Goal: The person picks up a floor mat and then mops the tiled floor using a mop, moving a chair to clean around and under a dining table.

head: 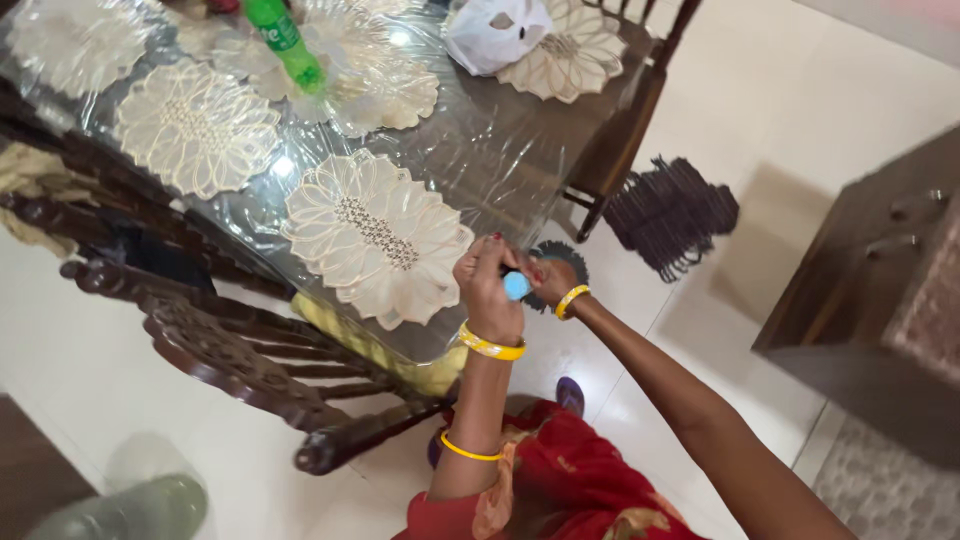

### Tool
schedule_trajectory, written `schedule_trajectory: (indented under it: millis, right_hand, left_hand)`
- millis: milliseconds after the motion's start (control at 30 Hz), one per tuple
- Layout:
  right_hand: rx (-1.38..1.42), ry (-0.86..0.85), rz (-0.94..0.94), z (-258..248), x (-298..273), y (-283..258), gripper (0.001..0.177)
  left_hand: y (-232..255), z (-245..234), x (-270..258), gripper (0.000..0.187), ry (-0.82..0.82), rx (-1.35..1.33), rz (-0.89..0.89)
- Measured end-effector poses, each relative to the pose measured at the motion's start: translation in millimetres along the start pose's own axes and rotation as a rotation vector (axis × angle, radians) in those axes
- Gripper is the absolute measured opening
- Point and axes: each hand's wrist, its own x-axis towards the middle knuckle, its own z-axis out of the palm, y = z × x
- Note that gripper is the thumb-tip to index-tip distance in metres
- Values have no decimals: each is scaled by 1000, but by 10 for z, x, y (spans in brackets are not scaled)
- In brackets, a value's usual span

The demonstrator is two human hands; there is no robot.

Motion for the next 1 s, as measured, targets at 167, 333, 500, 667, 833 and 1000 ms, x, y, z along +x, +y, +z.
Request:
schedule_trajectory:
  millis: [167, 333, 500, 667, 833, 1000]
  right_hand:
    - [-9, -322, 124, -139, -85, -48, 18]
    - [120, -212, -159, -77, -244, -115, 25]
    - [46, -236, -215, 131, -568, -289, 24]
    - [-84, -305, -288, 690, -1213, -424, 13]
    - [-8, -169, -347, 1078, -2004, -564, 11]
    - [-173, -253, -299, 935, -2008, -570, 10]
  left_hand:
    - [-144, 23, -197, 34, 125, -92, 85]
    - [-38, -34, -442, 38, 264, -95, 105]
    - [30, -153, -1015, 36, 321, -113, 203]
    - [349, -350, -1889, 28, 461, -167, 240]
    - [682, -388, -2685, 37, 544, -145, 201]
    - [597, -261, -3051, 38, 331, 292, 243]
